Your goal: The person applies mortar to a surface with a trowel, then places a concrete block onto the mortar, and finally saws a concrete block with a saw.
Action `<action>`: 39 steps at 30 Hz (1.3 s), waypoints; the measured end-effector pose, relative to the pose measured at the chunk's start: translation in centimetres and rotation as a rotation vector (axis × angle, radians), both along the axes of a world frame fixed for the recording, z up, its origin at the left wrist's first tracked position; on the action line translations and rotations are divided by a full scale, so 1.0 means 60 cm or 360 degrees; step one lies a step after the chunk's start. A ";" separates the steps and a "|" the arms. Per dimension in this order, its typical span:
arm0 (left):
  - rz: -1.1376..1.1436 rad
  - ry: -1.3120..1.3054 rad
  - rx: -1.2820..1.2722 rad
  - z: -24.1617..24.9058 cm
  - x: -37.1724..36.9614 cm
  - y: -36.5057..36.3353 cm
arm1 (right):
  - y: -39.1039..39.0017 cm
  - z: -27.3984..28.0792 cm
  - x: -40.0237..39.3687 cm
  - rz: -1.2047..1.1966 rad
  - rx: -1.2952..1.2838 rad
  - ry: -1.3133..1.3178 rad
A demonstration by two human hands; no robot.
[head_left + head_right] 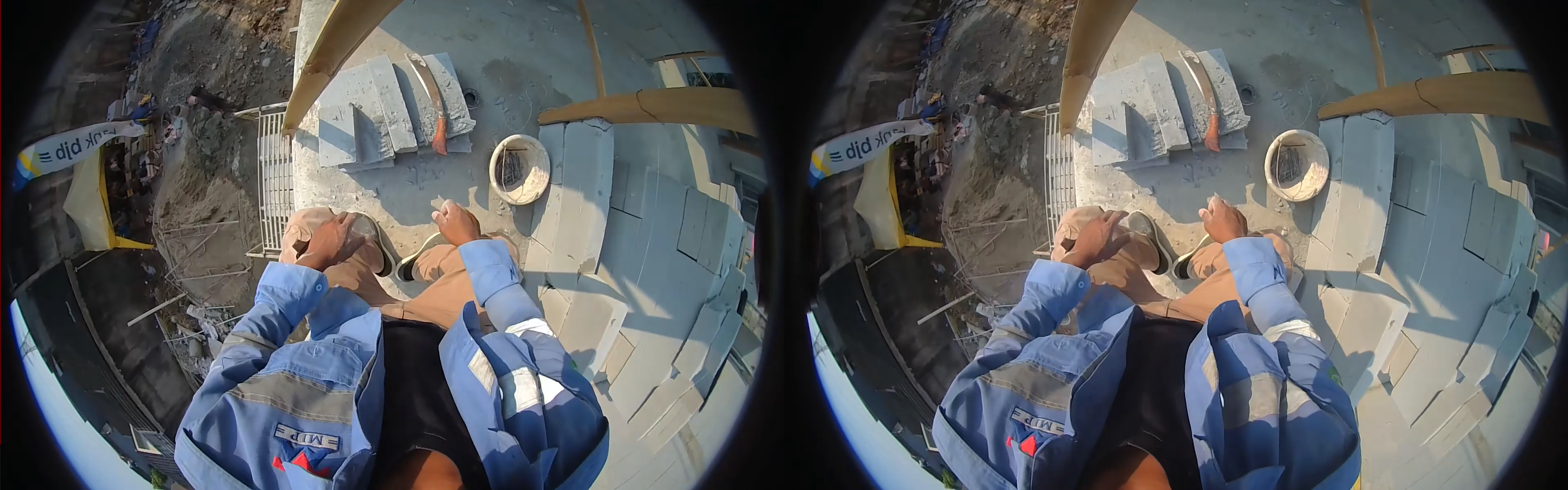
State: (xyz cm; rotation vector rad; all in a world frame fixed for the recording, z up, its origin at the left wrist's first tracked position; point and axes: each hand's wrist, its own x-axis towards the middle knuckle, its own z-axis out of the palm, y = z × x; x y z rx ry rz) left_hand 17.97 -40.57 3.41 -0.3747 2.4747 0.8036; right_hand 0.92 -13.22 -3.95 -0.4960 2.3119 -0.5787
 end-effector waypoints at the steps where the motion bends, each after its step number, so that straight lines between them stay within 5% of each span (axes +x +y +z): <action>1: 0.0115 0.0248 -0.0083 -0.073 -0.020 -0.019 | -0.058 -0.033 -0.038 0.0060 0.0094 0.0051; 6: 0.0594 0.0824 -0.0790 -0.316 -0.151 -0.095 | -0.269 -0.162 -0.123 0.0074 -0.0151 0.0707; 9: 0.0958 0.0333 -0.0881 -0.353 -0.197 -0.122 | -0.345 -0.223 -0.145 -0.0218 -0.0287 0.0727; 18: 0.1128 0.0213 -0.0730 -0.385 -0.199 -0.135 | -0.375 -0.311 -0.135 -0.0374 0.0188 0.0746; 29: 0.1131 0.0361 -0.0720 -0.403 -0.189 -0.134 | -0.089 -0.260 0.067 -0.0236 0.0272 0.0492; 39: 0.0991 0.0632 -0.0470 -0.369 -0.272 -0.141 | 0.060 -0.260 0.037 0.0112 0.0342 0.0554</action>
